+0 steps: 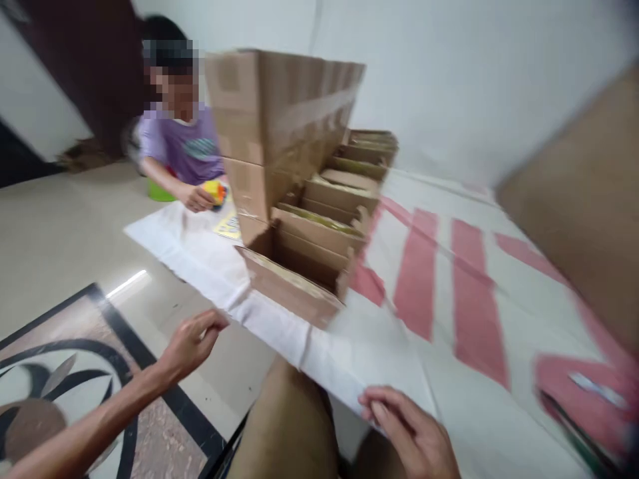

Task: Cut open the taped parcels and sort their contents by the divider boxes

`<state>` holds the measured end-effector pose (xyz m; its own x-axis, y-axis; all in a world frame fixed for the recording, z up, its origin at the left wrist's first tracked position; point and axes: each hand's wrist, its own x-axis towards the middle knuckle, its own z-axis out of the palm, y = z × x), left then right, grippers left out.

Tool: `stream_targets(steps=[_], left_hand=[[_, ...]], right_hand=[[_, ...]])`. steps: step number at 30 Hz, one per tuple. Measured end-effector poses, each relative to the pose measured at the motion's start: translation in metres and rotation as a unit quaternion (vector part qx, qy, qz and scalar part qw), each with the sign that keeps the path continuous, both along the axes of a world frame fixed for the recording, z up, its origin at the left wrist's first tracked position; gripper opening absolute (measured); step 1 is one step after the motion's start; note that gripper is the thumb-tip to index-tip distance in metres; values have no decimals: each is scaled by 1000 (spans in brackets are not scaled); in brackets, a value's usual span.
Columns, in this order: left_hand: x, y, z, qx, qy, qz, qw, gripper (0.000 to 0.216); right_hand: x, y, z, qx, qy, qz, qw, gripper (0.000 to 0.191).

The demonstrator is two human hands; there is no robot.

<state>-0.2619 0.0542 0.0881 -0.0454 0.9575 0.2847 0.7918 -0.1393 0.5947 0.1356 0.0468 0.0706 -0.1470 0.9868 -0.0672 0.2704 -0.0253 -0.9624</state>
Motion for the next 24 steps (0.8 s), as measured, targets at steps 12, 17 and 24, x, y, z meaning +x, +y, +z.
stream_targets(steps=[12,17,24], left_hand=[[180,-32,-22,79,-52,-287,953,27],[245,0,-25,31,-105,-244,963,25],[279,17,-60,-7,-182,-158,970,19]], right_hand=[[204,-28,27,83,-229,-257,935,33],[277,28,29,74,-334,-281,897,28],[301,95,16,17,-476,-235,847,31]])
